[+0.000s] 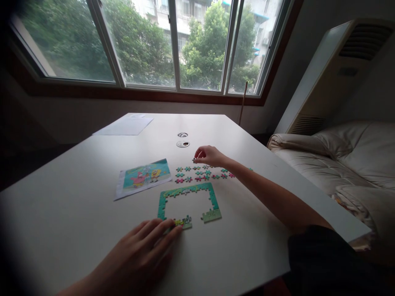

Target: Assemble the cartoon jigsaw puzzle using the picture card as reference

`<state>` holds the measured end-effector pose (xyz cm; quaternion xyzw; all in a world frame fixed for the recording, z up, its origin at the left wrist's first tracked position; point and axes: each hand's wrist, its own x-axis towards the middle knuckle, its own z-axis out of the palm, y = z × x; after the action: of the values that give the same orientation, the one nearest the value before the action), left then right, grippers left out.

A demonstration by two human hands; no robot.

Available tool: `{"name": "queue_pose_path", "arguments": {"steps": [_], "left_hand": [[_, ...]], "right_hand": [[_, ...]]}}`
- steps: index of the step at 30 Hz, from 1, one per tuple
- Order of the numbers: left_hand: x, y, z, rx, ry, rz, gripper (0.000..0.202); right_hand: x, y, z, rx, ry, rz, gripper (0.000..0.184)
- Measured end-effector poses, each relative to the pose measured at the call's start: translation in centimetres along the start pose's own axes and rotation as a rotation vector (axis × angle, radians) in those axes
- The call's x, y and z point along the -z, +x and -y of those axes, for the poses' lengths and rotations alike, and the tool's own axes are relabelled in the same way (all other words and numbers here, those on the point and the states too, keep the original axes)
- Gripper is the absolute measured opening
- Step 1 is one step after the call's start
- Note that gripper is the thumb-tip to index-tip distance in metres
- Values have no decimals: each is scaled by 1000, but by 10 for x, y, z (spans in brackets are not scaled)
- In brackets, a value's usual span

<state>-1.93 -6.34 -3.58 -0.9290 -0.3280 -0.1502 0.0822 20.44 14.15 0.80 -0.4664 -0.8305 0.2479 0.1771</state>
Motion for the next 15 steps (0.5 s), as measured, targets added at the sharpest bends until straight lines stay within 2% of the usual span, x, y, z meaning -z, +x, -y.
{"name": "queue_pose_path", "arguments": {"steps": [4, 8, 11, 15], "left_hand": [[7, 4, 0, 33, -42, 122, 42], [11, 6, 1, 54, -89, 136, 42], [8, 5, 1, 60, -92, 124, 42], [4, 2, 1, 67, -91, 97, 43]], "right_hand": [[-10, -57, 29, 151, 231, 152, 23], [-22, -98, 47, 206, 236, 290, 20], [-26, -110, 53, 220, 193, 334, 16], [-29, -112, 54, 228, 136, 304, 11]]}}
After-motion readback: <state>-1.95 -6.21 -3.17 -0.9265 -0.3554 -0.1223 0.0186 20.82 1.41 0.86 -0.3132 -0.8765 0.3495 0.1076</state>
